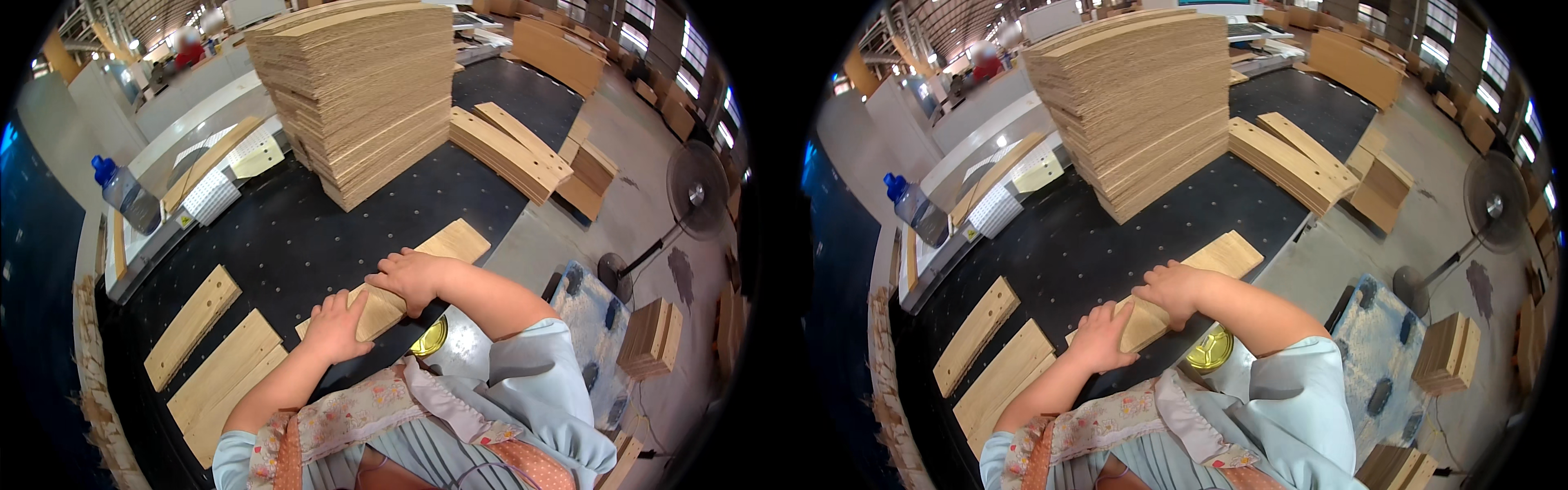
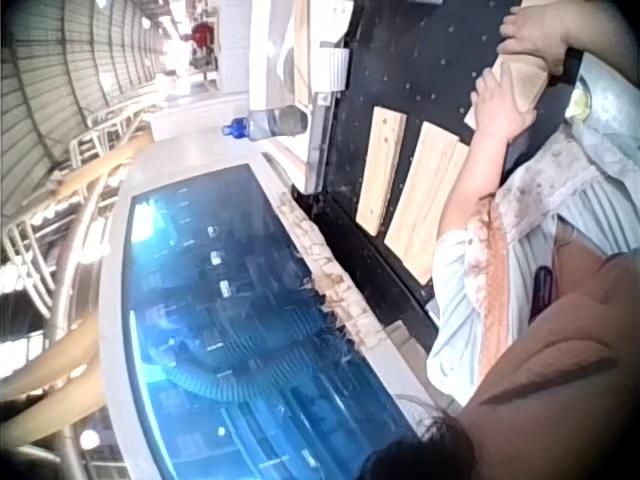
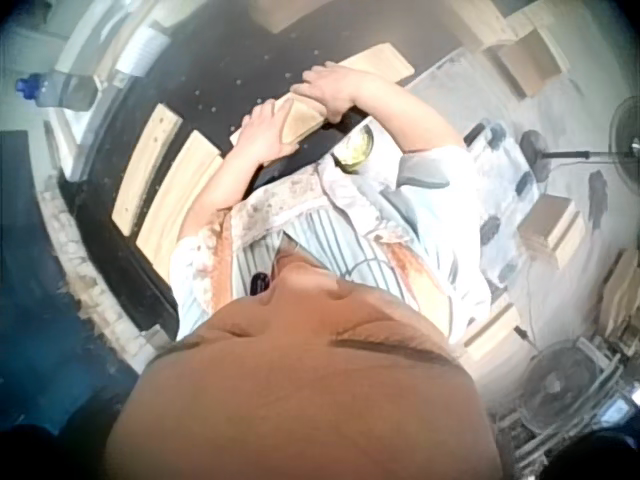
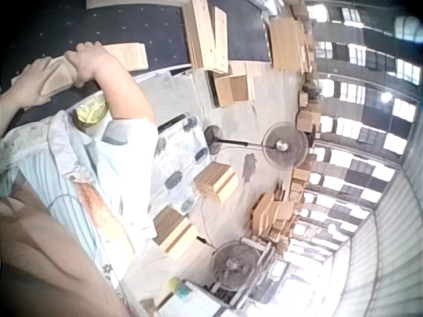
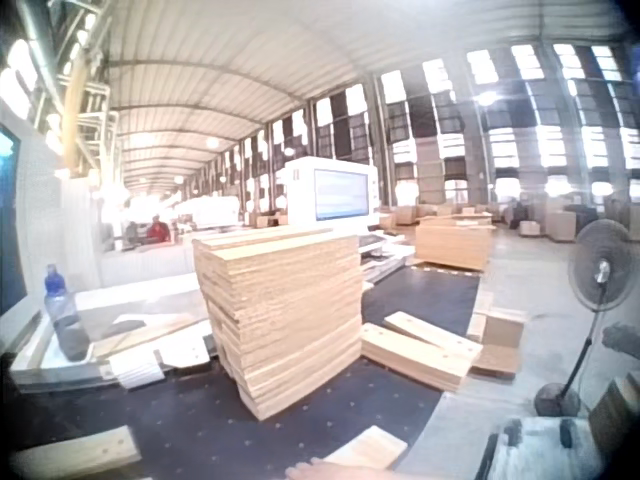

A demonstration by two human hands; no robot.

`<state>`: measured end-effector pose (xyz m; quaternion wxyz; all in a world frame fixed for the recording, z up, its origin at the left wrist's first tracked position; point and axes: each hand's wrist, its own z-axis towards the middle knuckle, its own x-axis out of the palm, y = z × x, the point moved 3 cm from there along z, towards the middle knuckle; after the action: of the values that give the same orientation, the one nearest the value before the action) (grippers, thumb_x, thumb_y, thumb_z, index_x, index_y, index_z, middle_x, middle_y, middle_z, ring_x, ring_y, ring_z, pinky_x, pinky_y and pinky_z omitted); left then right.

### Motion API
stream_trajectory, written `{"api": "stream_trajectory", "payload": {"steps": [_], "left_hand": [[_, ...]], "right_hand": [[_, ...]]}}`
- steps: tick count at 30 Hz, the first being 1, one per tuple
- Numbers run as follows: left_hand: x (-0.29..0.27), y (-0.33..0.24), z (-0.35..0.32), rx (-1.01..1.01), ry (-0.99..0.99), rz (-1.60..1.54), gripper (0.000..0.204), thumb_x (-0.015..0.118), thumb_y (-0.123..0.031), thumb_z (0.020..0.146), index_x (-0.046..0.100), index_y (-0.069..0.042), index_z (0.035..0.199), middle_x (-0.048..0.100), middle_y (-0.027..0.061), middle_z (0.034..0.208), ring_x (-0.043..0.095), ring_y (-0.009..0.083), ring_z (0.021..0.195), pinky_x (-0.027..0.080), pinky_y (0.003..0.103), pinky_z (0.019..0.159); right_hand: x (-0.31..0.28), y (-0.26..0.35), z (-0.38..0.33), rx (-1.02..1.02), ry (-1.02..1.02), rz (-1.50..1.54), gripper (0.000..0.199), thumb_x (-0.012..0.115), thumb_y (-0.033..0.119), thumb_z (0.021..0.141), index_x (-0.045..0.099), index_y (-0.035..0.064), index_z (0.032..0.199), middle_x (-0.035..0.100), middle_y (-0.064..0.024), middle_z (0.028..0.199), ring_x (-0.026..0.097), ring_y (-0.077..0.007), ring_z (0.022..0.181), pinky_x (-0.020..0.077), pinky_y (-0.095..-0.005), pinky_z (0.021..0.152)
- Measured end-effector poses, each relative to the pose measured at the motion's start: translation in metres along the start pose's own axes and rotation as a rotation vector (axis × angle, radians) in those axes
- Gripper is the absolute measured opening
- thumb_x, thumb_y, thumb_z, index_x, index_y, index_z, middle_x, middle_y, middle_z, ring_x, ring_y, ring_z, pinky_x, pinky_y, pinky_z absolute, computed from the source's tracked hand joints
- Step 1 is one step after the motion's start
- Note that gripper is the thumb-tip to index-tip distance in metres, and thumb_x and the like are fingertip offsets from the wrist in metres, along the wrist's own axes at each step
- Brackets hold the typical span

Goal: The person handles wooden boards, turning them over by hand to check all sides and ends, then stacks them onto a pile on the workbench.

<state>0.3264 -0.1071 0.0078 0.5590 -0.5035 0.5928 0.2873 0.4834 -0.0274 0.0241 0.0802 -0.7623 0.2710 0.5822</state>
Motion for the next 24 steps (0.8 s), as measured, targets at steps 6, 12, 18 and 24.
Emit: {"api": "stream_trajectory", "payload": {"steps": [6, 12, 18, 24], "left_hand": [[-0.006, 0.014, 0.003, -0.030, -0.041, -0.507, 0.085, 0.073, -0.024, 0.061, 0.035, -0.006, 0.135, 0.049, 0.0158, 0.119, 0.049, 0.0276, 0.110, 0.038, 0.038, 0.094], [-0.007, 0.028, -0.011, 0.059, 0.012, -1.667, 0.083, 0.069, -0.007, 0.063, 0.031, -0.002, 0.136, 0.050, 0.0096, 0.122, 0.048, 0.0211, 0.114, 0.037, 0.032, 0.098], [0.000, 0.019, -0.027, 0.248, -0.286, -1.888, 0.090, 0.071, -0.004, 0.063, 0.026, -0.008, 0.140, 0.049, 0.0102, 0.125, 0.048, 0.0222, 0.117, 0.039, 0.035, 0.097], [0.013, 0.049, -0.058, 0.248, -0.463, -1.997, 0.091, 0.078, -0.006, 0.063, 0.028, -0.010, 0.139, 0.050, 0.0109, 0.125, 0.052, 0.0246, 0.114, 0.046, 0.038, 0.093]], "right_hand": [[-0.012, 0.012, -0.039, -0.005, -0.559, 0.004, 0.073, 0.072, 0.018, 0.063, 0.043, 0.0081, 0.130, 0.050, -0.0157, 0.122, 0.043, -0.0309, 0.121, 0.0313, -0.0516, 0.102], [0.053, 0.007, -0.074, 0.264, -1.340, 0.934, 0.061, 0.072, 0.017, 0.072, 0.044, 0.0039, 0.124, 0.057, -0.0139, 0.109, 0.054, -0.0248, 0.106, 0.0439, -0.0365, 0.085], [0.019, 0.066, 0.006, 0.051, -0.946, 1.183, 0.104, 0.078, 0.026, 0.069, 0.009, 0.0055, 0.145, 0.029, -0.0237, 0.141, 0.036, -0.0323, 0.128, 0.0376, -0.0426, 0.099], [-0.014, 0.099, 0.045, -0.344, -0.724, 1.523, 0.103, 0.077, 0.021, 0.070, 0.008, 0.0025, 0.145, 0.029, -0.0200, 0.141, 0.034, -0.0271, 0.128, 0.0311, -0.0379, 0.103]]}}
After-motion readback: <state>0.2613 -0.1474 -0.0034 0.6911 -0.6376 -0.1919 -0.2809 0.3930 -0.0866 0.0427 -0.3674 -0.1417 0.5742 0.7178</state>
